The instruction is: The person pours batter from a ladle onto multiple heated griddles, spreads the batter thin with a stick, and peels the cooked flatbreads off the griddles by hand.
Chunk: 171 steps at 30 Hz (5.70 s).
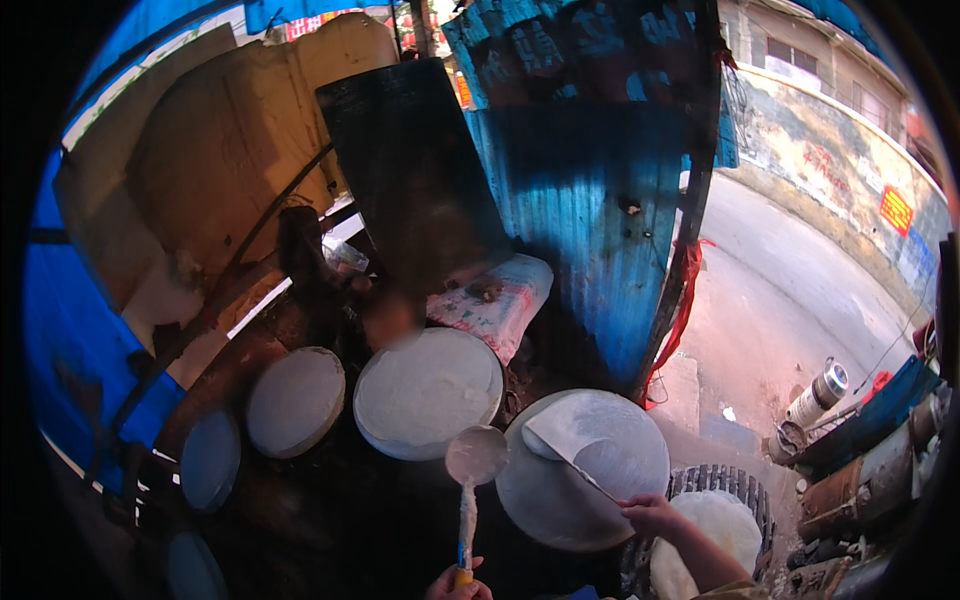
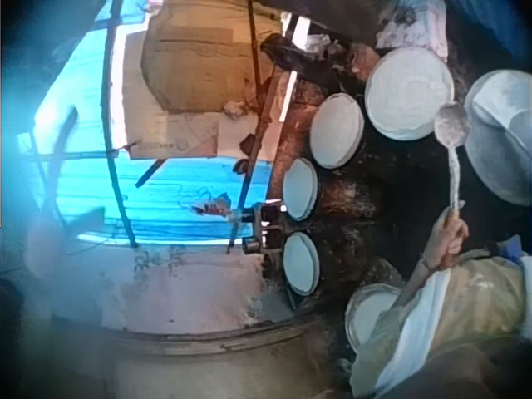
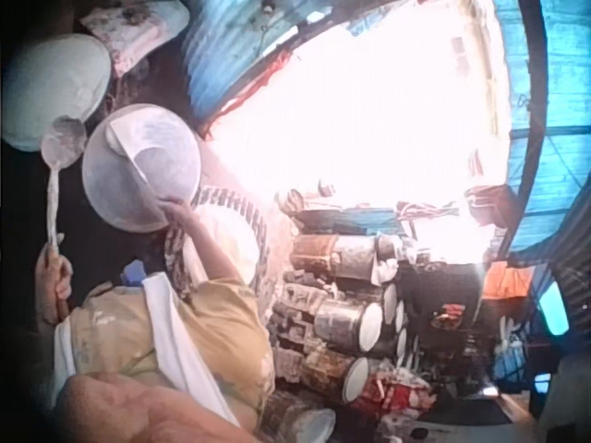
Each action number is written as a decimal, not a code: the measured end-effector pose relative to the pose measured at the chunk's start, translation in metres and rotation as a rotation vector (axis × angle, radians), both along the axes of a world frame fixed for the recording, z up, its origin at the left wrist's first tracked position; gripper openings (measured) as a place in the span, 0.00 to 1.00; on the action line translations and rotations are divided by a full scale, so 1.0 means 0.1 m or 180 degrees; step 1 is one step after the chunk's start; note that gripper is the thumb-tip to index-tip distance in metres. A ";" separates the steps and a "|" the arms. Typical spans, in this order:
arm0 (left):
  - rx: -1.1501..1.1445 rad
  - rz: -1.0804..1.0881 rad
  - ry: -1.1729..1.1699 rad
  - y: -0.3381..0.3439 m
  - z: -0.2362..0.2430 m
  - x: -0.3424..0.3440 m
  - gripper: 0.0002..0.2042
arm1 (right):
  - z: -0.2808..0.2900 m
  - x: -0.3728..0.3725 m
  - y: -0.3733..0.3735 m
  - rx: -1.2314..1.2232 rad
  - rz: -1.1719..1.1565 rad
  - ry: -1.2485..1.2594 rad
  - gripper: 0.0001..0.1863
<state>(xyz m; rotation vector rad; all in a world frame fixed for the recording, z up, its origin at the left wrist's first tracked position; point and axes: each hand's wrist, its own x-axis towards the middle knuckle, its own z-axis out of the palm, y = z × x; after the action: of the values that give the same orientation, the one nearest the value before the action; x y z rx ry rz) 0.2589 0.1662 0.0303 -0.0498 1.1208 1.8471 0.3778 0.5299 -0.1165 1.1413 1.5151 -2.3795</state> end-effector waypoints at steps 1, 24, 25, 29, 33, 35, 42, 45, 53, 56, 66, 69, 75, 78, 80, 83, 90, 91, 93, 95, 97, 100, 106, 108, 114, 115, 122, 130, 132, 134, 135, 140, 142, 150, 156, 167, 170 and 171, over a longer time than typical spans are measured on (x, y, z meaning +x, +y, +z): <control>0.0007 0.0140 -0.0037 -0.06 0.05 0.03 0.19 | 0.07 0.09 0.17 0.0219 0.0229 -0.0003 0.12; 0.0228 0.1274 0.0105 -0.05 0.24 -0.03 0.16 | 0.00 0.06 1.00 0.0282 0.1396 -0.0216 0.12; 0.0192 0.1255 0.0145 -0.05 0.22 0.00 0.17 | 0.14 -0.01 1.05 0.0692 0.1039 -0.0149 0.11; 0.0536 0.0907 0.0174 0.19 0.14 -0.18 0.19 | 0.11 -0.41 0.71 0.0751 0.0844 -0.0262 0.09; 0.0326 0.1008 -0.0145 0.12 0.18 -0.10 0.20 | 0.05 -0.05 0.64 -0.0396 0.1695 -0.0305 0.10; 0.0300 0.1034 -0.0094 0.10 0.20 -0.08 0.19 | 0.17 0.02 0.90 0.0119 0.1840 -0.0472 0.09; 0.0651 0.0986 -0.0491 0.34 0.12 -0.20 0.22 | 0.14 -0.41 0.71 0.0464 0.1613 -0.0435 0.10; 0.0459 0.0935 -0.0405 0.15 0.07 -0.15 0.22 | -0.01 0.03 1.04 0.0036 0.2126 -0.0781 0.09; 0.0341 0.0658 -0.0342 0.31 -0.08 -0.14 0.23 | 0.19 -0.59 0.88 0.0452 0.1106 -0.0128 0.11; 0.0327 0.0680 -0.0433 0.32 -0.10 -0.10 0.23 | 0.19 -0.27 0.78 0.0280 0.1853 -0.0511 0.10; 0.0245 0.0852 -0.0631 0.10 -0.23 0.13 0.20 | 0.04 0.45 0.65 -0.0029 0.0052 0.0090 0.10; 0.0205 0.1028 -0.0681 -0.13 -0.18 0.26 0.19 | 0.02 0.38 0.13 0.0078 0.0739 -0.0183 0.10; 0.0458 0.1173 -0.0743 -0.92 -0.28 0.70 0.20 | -0.38 -0.07 -1.21 -0.0577 0.0410 0.1062 0.22; 0.0459 0.1348 -0.0643 -1.20 -0.31 0.88 0.20 | -0.12 -0.66 -2.28 -0.0769 -0.0313 0.0938 0.18; 0.0526 0.1475 -0.0647 -1.33 -0.34 0.98 0.20 | -0.11 -0.89 -2.75 -0.0591 -0.0654 0.0806 0.13; 0.0573 0.1572 -0.0636 -1.55 -0.46 1.10 0.20 | -0.32 -0.89 -2.97 -0.0627 -0.1079 0.0245 0.10; 0.0856 0.1595 -0.0903 -1.96 -0.55 1.27 0.20 | -0.27 0.33 -2.48 0.0563 -0.1021 0.0090 0.13; 0.0832 0.1595 -0.0885 -1.97 -0.55 1.28 0.20 | -0.12 0.33 -2.48 0.0050 -0.1443 -0.0155 0.13; 0.0771 0.1542 -0.0863 -1.95 -0.55 1.26 0.20 | -0.08 0.20 -2.63 0.0339 -0.1813 -0.0049 0.12; 0.0894 0.1408 -0.0936 -1.86 -0.50 1.18 0.20 | -0.32 0.07 -2.74 0.1111 -0.1210 0.0218 0.11; 0.0897 0.1305 -0.1010 -1.77 -0.48 1.16 0.20 | -0.51 0.03 -2.82 0.1251 -0.0695 0.0013 0.11; 0.0850 0.1256 -0.0917 -1.77 -0.43 1.14 0.20 | -0.76 0.42 -2.32 0.0551 -0.0721 0.0445 0.12; 0.0792 0.1242 -0.0882 -1.65 -0.42 1.07 0.19 | -0.08 0.64 -2.09 0.1458 -0.1174 -0.0249 0.12; 0.0890 0.1054 -0.0942 -1.46 -0.46 1.02 0.18 | -0.69 0.72 -2.19 0.2289 -0.0928 0.0127 0.09; 0.0648 0.0962 -0.0951 -1.29 -0.38 0.94 0.17 | -1.19 1.30 -1.59 0.1888 -0.0751 -0.0307 0.10; 0.0623 0.0981 -0.0952 -1.28 -0.37 0.94 0.17 | -0.84 1.26 -1.48 0.1484 -0.0830 -0.0395 0.10; 0.0729 0.0861 -0.0911 -1.07 -0.35 0.85 0.16 | -1.09 1.48 -1.80 0.3733 -0.0507 0.0517 0.12; 0.0412 -0.0170 -0.0450 -0.66 -0.08 0.61 0.20 | -0.73 0.87 -0.49 0.2068 -0.1081 -0.0617 0.14; 0.0547 -0.0384 -0.0467 -0.56 -0.15 0.58 0.20 | -0.15 0.53 -0.67 0.1802 -0.1410 -0.0306 0.16; 0.0580 -0.0490 -0.0694 -0.45 -0.13 0.61 0.20 | -0.19 0.47 -0.71 0.1450 -0.1629 0.0321 0.22; 0.0620 -0.0538 -0.0787 -0.41 -0.17 0.63 0.20 | -0.42 0.56 -0.79 0.1252 -0.1921 0.0456 0.23; 0.0474 -0.0599 -0.1458 -0.26 -0.34 0.71 0.17 | -0.41 0.08 -1.92 0.0254 -0.2403 0.0157 0.24; 0.0506 -0.0607 -0.1498 -0.26 -0.37 0.71 0.17 | -0.11 -0.18 -1.71 0.0040 -0.2168 0.0291 0.22; 0.0632 -0.0503 -0.1589 -0.40 -0.35 0.74 0.16 | -0.41 0.24 -1.56 0.0238 -0.2508 0.0439 0.07; 0.0591 -0.0300 -0.1629 -0.40 -0.29 0.77 0.17 | -0.21 0.05 -1.33 -0.0382 -0.1364 0.0637 0.10; 0.0363 -0.0436 -0.0870 -0.69 -0.21 0.68 0.23 | 0.22 0.93 -0.74 -0.0299 -0.0559 0.0580 0.09; 0.0407 -0.1024 -0.0596 -0.54 -0.27 0.36 0.22 | 0.01 0.80 -0.48 0.0451 -0.0890 0.0412 0.09; 0.0471 -0.1261 -0.0680 -0.48 -0.32 0.26 0.26 | -0.09 0.75 -0.45 0.0447 -0.1127 0.0457 0.09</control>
<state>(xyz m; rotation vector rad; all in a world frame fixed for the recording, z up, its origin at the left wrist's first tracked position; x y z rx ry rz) 0.2853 0.1184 -0.0017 0.0559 0.7788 1.5234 0.4527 0.4851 -0.1257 1.4005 1.6691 -2.6672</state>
